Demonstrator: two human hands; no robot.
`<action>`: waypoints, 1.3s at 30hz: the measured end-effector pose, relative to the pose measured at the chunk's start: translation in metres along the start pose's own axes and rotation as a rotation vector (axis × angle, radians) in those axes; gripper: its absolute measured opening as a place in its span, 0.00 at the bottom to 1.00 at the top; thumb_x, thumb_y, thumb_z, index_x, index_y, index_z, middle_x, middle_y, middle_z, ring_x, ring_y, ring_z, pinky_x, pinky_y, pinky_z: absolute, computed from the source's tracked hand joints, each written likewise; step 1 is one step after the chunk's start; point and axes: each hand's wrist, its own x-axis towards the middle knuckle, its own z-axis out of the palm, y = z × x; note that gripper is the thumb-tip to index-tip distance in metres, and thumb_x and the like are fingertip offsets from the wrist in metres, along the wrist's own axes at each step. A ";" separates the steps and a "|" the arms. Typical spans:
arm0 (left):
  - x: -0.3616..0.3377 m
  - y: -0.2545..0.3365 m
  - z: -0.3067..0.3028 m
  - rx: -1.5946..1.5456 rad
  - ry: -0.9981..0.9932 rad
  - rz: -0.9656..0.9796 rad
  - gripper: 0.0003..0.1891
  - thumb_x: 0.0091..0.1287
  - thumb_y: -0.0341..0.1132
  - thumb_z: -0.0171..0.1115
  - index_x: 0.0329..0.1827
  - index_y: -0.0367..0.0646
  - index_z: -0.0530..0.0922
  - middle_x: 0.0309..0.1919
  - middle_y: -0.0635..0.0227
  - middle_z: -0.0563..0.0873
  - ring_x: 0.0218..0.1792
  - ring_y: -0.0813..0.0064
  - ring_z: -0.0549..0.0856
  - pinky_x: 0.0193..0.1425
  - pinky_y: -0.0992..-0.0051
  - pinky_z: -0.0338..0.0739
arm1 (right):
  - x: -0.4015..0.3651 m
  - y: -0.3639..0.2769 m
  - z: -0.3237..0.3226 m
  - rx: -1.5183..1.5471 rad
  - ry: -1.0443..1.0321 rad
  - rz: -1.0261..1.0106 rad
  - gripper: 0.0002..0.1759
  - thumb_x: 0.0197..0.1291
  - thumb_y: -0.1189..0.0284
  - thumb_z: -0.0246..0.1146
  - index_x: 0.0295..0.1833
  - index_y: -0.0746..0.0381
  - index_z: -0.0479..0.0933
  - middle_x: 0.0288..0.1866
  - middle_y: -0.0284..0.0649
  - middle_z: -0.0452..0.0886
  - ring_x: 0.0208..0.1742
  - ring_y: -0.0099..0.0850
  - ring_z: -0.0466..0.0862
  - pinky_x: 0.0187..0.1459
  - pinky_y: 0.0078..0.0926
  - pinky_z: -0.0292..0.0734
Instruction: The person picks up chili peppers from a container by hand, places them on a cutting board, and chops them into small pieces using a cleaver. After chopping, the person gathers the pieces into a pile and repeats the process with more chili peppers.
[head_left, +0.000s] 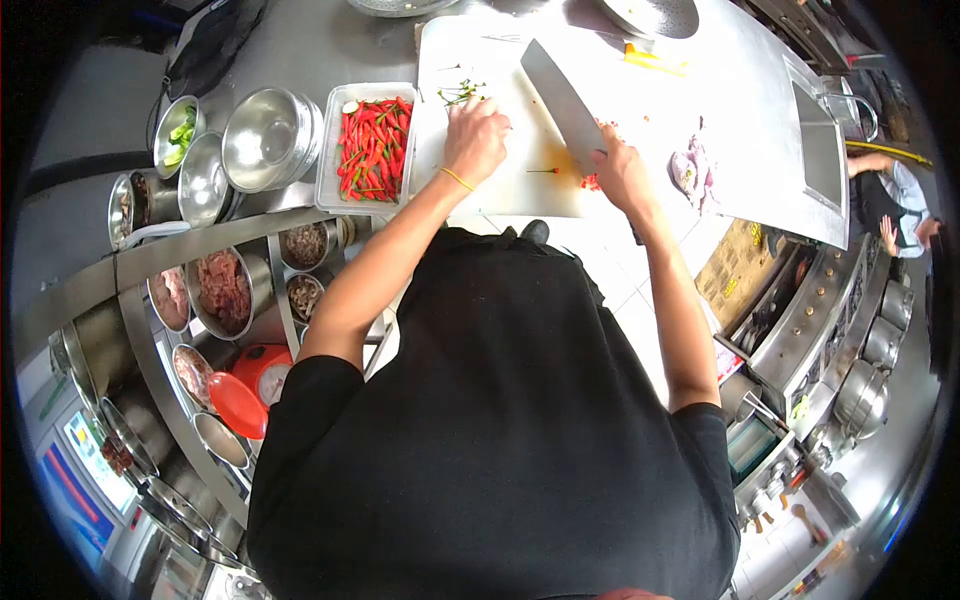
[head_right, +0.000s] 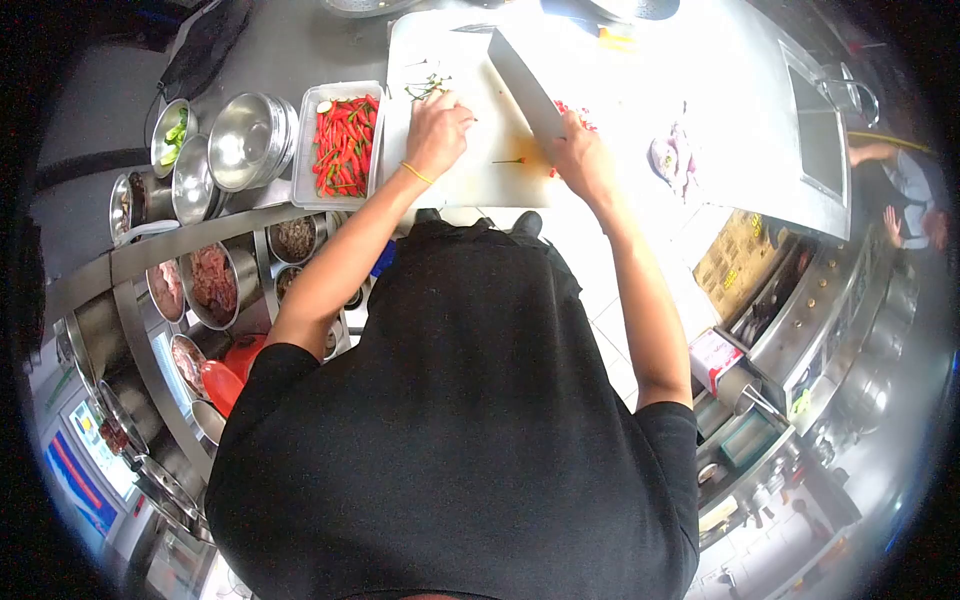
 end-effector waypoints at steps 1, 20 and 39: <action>-0.002 0.001 -0.003 0.004 0.001 -0.005 0.02 0.53 0.27 0.64 0.28 0.43 0.83 0.31 0.66 0.81 0.37 0.63 0.80 0.42 0.64 0.70 | -0.003 -0.002 -0.004 -0.001 -0.021 0.020 0.17 0.63 0.70 0.56 0.53 0.68 0.65 0.37 0.60 0.81 0.43 0.57 0.82 0.44 0.52 0.75; -0.027 0.058 0.061 -0.366 -0.002 0.024 0.03 0.54 0.24 0.61 0.30 0.39 0.81 0.31 0.59 0.81 0.38 0.59 0.80 0.48 0.63 0.73 | -0.028 -0.033 0.018 0.023 -0.015 0.071 0.13 0.60 0.78 0.57 0.47 0.70 0.63 0.31 0.65 0.79 0.39 0.61 0.81 0.39 0.56 0.73; -0.040 -0.074 -0.115 -0.187 0.518 -0.465 0.04 0.59 0.26 0.62 0.32 0.34 0.82 0.26 0.55 0.82 0.29 0.56 0.82 0.35 0.65 0.74 | -0.044 0.009 -0.006 0.071 -0.071 -0.027 0.20 0.64 0.74 0.56 0.61 0.67 0.66 0.35 0.64 0.80 0.41 0.59 0.82 0.39 0.51 0.75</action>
